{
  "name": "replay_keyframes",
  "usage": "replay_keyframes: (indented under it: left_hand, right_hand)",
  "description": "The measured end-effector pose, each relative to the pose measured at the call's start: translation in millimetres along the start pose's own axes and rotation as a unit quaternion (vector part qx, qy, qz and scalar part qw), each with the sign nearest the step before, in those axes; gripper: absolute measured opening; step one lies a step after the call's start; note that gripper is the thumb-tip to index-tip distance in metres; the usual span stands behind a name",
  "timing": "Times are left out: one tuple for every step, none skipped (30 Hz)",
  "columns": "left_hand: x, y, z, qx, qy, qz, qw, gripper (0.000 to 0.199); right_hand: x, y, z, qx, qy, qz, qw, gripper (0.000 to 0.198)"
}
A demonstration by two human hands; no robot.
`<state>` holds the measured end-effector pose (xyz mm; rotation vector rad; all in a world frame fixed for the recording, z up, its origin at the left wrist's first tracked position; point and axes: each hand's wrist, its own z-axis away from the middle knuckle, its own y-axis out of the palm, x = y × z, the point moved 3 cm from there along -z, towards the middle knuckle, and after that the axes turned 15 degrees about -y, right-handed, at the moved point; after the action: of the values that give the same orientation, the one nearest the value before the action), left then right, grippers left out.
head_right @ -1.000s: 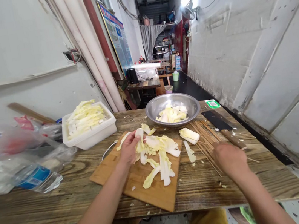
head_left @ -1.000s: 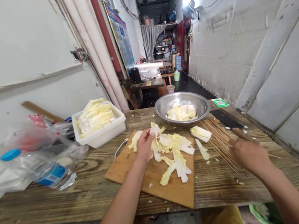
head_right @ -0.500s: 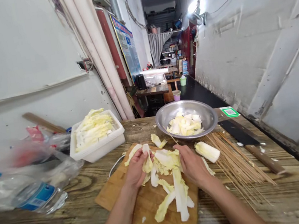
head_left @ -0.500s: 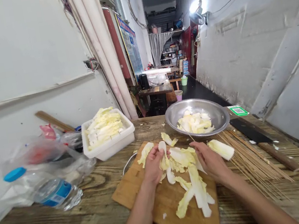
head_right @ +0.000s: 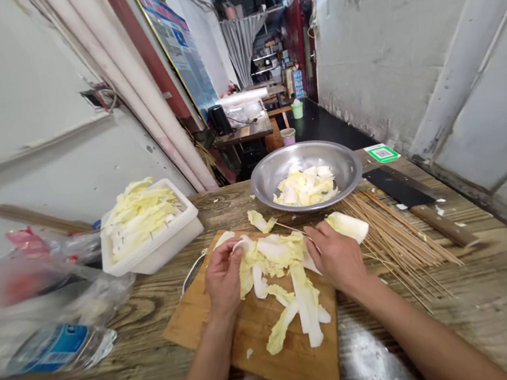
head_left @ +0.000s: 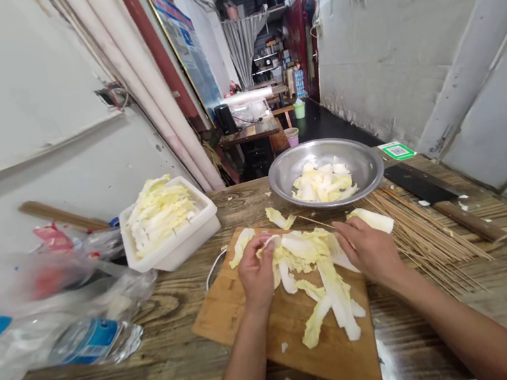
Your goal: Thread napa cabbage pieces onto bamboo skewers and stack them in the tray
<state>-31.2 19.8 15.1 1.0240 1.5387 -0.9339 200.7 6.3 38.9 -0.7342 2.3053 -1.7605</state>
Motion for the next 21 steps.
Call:
replay_keyframes:
  left_hand:
    - [-2.4,-3.0,1.5,-0.03,0.032,-0.056,0.997,0.017]
    - [-4.6,-5.7,3.2,-0.063,0.061,-0.115,0.989,0.017]
    - [-6.6,-7.3,5.0,-0.088,0.088,-0.175,0.977,0.017]
    - [-8.2,-7.6,7.2,-0.1,0.114,-0.228,0.962,0.019]
    - [-9.2,-6.6,9.6,-0.098,0.138,-0.271,0.948,0.021]
    - [-9.9,-4.5,12.5,-0.083,0.161,-0.301,0.936,0.023]
    - [-10.6,-1.4,15.9,-0.056,0.185,-0.319,0.928,0.024]
    - [-11.5,2.8,20.1,-0.017,0.211,-0.328,0.92,0.024]
    - [-12.9,7.8,25.2,0.03,0.241,-0.333,0.911,0.024]
    - [-14.8,13.2,31.1,0.081,0.272,-0.336,0.898,0.023]
    - [-17.1,18.7,37.6,0.13,0.302,-0.341,0.881,0.023]
    - [-19.7,24.1,44.6,0.172,0.331,-0.35,0.859,0.025]
    - [-22.7,28.8,51.4,0.196,0.36,-0.358,0.839,0.027]
    - [-26.1,32.7,58.0,0.201,0.39,-0.363,0.822,0.031]
    - [-29.3,36.1,64.0,0.191,0.42,-0.365,0.809,0.033]
    - [-31.9,39.2,69.6,0.176,0.448,-0.363,0.798,0.034]
    - [-33.4,42.2,74.6,0.166,0.472,-0.36,0.787,0.034]
    - [-33.6,45.4,78.7,0.165,0.488,-0.361,0.777,0.033]
    - [-32.8,48.5,81.8,0.172,0.496,-0.366,0.768,0.033]
    - [-31.5,51.1,83.8,0.183,0.496,-0.372,0.763,0.034]
    - [-30.5,52.7,84.9,0.187,0.494,-0.372,0.764,0.033]
  right_hand:
    - [0.6,-2.3,0.0,0.02,0.005,-0.01,1.0,0.039]
    - [1.9,-4.1,0.3,0.04,0.003,-0.021,0.999,0.04]
    - [3.6,-5.2,1.1,0.062,-0.002,-0.033,0.998,0.039]
    - [5.7,-5.2,2.2,0.084,-0.007,-0.045,0.995,0.038]
    - [7.8,-4.1,3.6,0.106,-0.012,-0.058,0.993,0.036]
    - [9.9,-2.2,4.9,0.124,-0.014,-0.071,0.99,0.033]
    - [11.8,0.5,5.9,0.138,-0.016,-0.084,0.987,0.029]
    - [13.1,3.5,6.5,0.146,-0.016,-0.098,0.984,0.025]
    - [13.6,6.4,6.4,0.148,-0.013,-0.114,0.982,0.02]
    - [13.1,8.8,5.6,0.144,-0.01,-0.131,0.981,0.015]
    - [11.5,10.5,4.3,0.136,-0.004,-0.149,0.979,0.013]
    - [8.7,11.1,2.6,0.126,0.003,-0.17,0.977,0.013]
    - [4.9,10.9,0.7,0.114,0.01,-0.192,0.975,0.014]
    - [0.3,9.7,-1.0,0.104,0.018,-0.216,0.971,0.015]
    - [-4.6,7.9,-2.5,0.095,0.023,-0.242,0.965,0.016]
    - [-9.5,5.8,-3.6,0.089,0.027,-0.271,0.958,0.016]
    - [-13.8,3.6,-4.3,0.084,0.028,-0.3,0.95,0.017]
    - [-17.2,1.5,-4.5,0.08,0.028,-0.33,0.94,0.018]
    - [-19.4,-0.1,-4.3,0.078,0.026,-0.358,0.93,0.02]
    - [-20.2,-1.1,-3.8,0.077,0.021,-0.385,0.919,0.022]
    - [-19.6,-1.2,-3.2,0.078,0.015,-0.409,0.909,0.023]
